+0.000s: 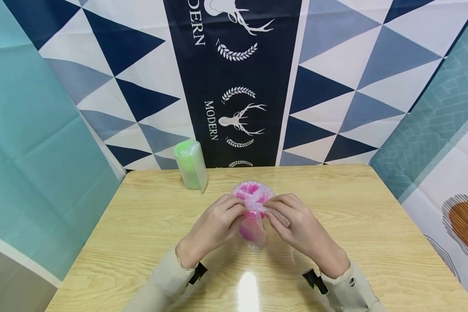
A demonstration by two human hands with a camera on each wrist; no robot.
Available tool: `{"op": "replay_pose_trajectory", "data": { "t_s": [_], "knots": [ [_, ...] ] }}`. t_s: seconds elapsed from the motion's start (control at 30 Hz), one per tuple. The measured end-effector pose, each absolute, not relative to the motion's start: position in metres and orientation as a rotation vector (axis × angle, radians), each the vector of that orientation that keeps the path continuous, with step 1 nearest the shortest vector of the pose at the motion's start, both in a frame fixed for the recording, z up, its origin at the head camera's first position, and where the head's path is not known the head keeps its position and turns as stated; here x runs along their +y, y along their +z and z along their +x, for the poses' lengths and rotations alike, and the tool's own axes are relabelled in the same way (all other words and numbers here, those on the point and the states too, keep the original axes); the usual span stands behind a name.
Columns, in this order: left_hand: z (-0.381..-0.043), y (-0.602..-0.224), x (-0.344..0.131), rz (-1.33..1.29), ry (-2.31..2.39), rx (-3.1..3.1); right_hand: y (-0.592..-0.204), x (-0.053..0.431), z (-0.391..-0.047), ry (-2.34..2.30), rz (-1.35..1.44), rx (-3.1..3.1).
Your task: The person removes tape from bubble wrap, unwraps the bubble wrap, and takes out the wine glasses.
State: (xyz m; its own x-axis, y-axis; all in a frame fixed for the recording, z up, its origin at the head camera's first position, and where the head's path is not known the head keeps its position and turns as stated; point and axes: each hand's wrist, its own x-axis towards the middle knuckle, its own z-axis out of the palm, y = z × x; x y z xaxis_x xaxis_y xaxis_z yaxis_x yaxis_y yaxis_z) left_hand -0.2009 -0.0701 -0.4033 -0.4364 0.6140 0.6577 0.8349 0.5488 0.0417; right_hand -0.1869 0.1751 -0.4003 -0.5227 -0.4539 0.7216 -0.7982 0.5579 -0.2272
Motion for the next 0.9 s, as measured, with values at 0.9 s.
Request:
{"op": "replay_pose_trajectory", "data": {
  "t_s": [0.9],
  "knots": [
    [-0.209, -0.402, -0.074, -1.204, -0.551, -2.192, -0.399, 0.200, -0.189, 0.802, 0.951, -2.169]
  ]
}}
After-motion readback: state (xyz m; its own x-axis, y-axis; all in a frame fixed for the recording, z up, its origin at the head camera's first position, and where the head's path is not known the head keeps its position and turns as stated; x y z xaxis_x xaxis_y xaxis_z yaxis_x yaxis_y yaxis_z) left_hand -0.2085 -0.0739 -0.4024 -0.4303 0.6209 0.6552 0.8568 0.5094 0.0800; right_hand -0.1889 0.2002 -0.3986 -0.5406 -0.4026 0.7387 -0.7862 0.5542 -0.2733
